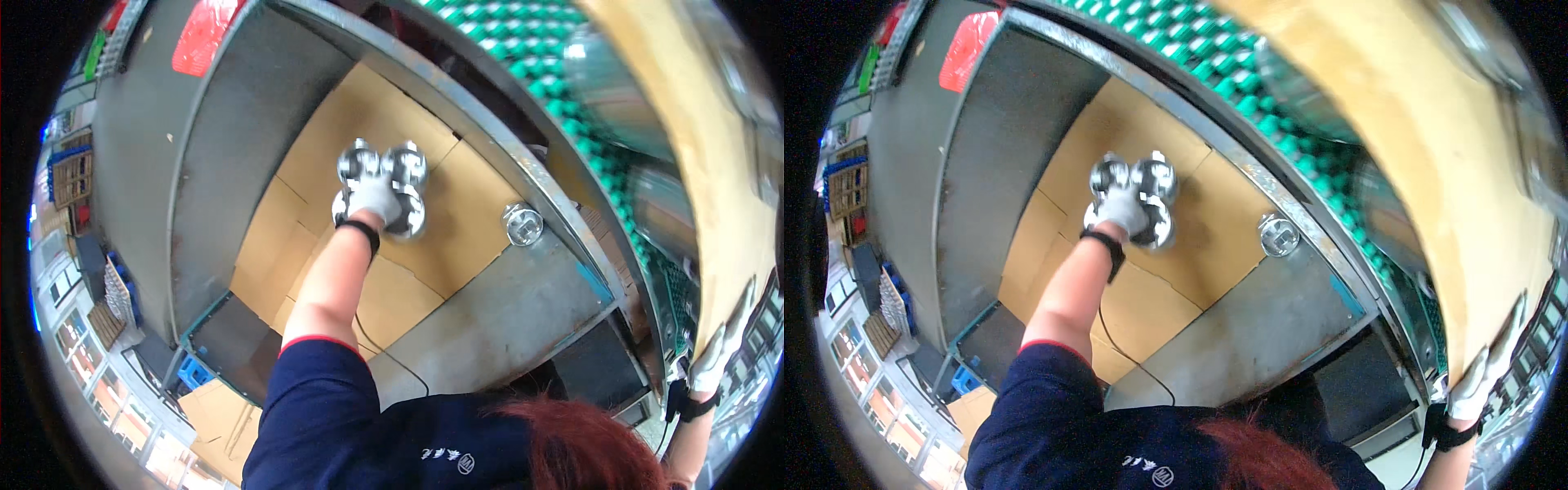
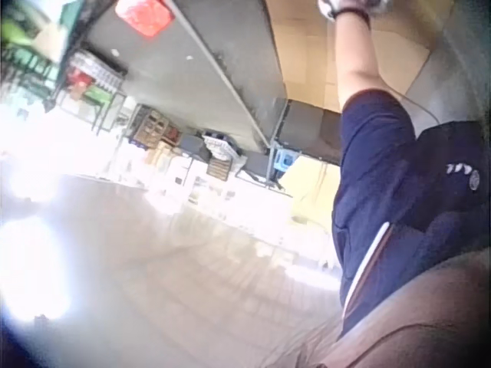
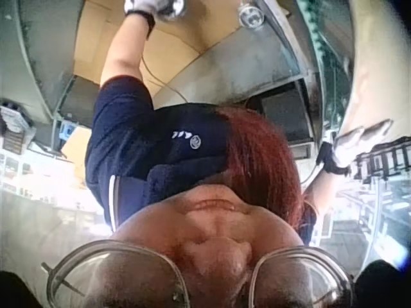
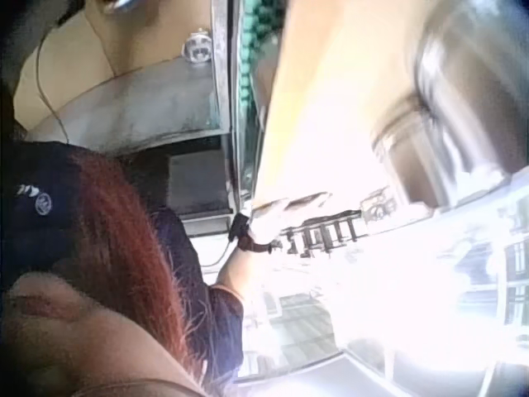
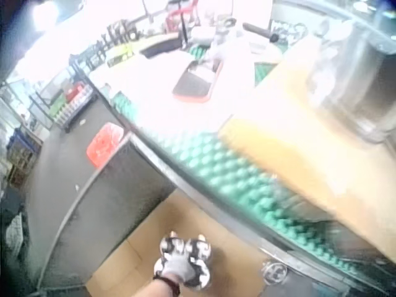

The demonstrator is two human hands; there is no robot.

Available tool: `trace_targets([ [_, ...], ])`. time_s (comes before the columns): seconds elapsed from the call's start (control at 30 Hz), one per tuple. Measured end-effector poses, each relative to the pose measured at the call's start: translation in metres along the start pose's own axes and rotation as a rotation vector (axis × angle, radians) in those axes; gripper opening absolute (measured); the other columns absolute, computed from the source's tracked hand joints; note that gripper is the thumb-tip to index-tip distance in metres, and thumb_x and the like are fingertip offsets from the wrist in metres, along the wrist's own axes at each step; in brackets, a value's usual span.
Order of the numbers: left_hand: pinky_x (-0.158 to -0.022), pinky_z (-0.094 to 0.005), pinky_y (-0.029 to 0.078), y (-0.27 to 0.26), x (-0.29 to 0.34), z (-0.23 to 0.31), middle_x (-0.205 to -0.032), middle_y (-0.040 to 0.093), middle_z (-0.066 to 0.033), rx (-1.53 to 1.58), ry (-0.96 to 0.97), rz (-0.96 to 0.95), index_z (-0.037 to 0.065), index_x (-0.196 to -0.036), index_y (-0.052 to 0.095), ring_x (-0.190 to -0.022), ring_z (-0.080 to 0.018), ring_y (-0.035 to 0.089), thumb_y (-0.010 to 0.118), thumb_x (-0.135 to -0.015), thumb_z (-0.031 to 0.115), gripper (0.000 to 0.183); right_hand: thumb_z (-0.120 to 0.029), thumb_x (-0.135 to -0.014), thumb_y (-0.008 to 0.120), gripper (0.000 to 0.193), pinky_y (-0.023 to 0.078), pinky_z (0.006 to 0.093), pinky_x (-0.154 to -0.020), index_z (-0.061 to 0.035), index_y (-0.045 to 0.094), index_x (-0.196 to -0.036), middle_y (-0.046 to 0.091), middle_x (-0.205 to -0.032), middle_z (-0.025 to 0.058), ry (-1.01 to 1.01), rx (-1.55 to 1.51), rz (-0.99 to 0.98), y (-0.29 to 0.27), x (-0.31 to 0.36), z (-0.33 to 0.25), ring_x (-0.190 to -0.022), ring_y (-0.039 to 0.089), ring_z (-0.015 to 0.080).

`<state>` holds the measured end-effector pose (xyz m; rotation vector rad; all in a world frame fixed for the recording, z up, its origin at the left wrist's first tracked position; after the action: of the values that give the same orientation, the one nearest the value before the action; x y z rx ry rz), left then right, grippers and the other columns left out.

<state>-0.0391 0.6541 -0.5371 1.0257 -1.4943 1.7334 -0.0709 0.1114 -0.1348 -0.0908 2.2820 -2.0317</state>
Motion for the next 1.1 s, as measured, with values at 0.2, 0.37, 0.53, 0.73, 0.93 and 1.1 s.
trace_targets([
  [0.2,-0.099,-0.0496,0.052,0.058,0.171,0.003,-0.127,0.065,-0.0255,0.110,0.016,0.078,0.016,-0.142,0.054,-0.116,-0.0420,0.064,0.069,-0.084,0.038,0.063,-0.027,-0.096,0.050,0.066,0.023,0.0498,-0.124,0.0035,0.039,-0.154,0.039,-0.159,0.0257,-0.077,0.175,0.020,-0.012,-0.004,-0.017,-0.150,0.033,0.0416],
  [0.37,-0.098,-0.0392,0.053,0.088,0.295,0.016,-0.119,0.071,-0.0184,0.403,-0.023,-0.034,0.009,-0.139,0.058,-0.112,-0.0314,0.068,0.076,-0.078,0.015,0.063,-0.024,-0.090,0.066,0.070,0.029,0.0536,-0.119,-0.0058,0.044,-0.154,0.043,-0.156,0.0245,-0.016,0.035,0.097,-0.028,-0.001,-0.023,-0.145,0.036,0.0473],
  [0.53,-0.099,-0.0365,0.051,0.019,0.425,0.085,-0.117,0.071,-0.0161,0.556,-0.019,0.058,0.003,-0.135,0.059,-0.112,-0.0294,0.067,0.072,-0.072,0.008,0.065,-0.027,-0.089,0.068,0.065,0.034,0.0551,-0.115,-0.0044,0.049,-0.148,0.047,-0.151,0.0239,-0.014,-0.036,0.164,-0.040,0.007,-0.020,-0.140,0.041,0.0483],
  [0.73,-0.098,-0.0375,0.051,-0.082,0.496,0.216,-0.118,0.068,-0.0203,0.478,0.415,0.297,0.004,-0.125,0.065,-0.112,-0.0322,0.066,0.070,-0.071,0.012,0.055,-0.027,-0.085,0.071,0.066,0.033,0.0560,-0.116,-0.0053,0.051,-0.144,0.050,-0.149,0.0219,-0.241,-0.285,0.112,-0.052,0.074,-0.018,-0.141,0.041,0.0465],
  [0.93,-0.090,-0.0466,0.053,-0.183,0.524,0.418,-0.105,0.068,-0.0234,-0.027,0.862,0.559,0.006,-0.114,0.070,-0.107,-0.0419,0.064,0.072,-0.072,0.011,0.043,-0.022,-0.081,0.072,0.072,0.030,0.0547,-0.118,-0.0072,0.047,-0.148,0.048,-0.151,0.0190,-0.266,-0.301,0.061,-0.050,0.135,0.018,-0.143,0.039,0.0442],
  [1.1,-0.097,-0.0451,0.054,-0.216,0.459,0.521,-0.113,0.067,-0.0291,-0.261,0.761,0.700,0.007,-0.123,0.068,-0.112,-0.0441,0.065,0.071,-0.074,0.026,0.053,-0.021,-0.080,0.072,0.074,0.032,0.0543,-0.117,-0.0079,0.046,-0.148,0.048,-0.150,0.0185,-0.228,-0.300,0.100,-0.047,0.156,0.039,-0.142,0.040,0.0435],
])
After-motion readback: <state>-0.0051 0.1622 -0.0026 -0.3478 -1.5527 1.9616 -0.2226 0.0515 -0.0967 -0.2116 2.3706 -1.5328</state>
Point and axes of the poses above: each hand's wrist, its own x-axis away from the middle knuckle, its own y-axis out of the palm, z = x × y, the point moved 7 cm from there along -x, towards the middle knuckle
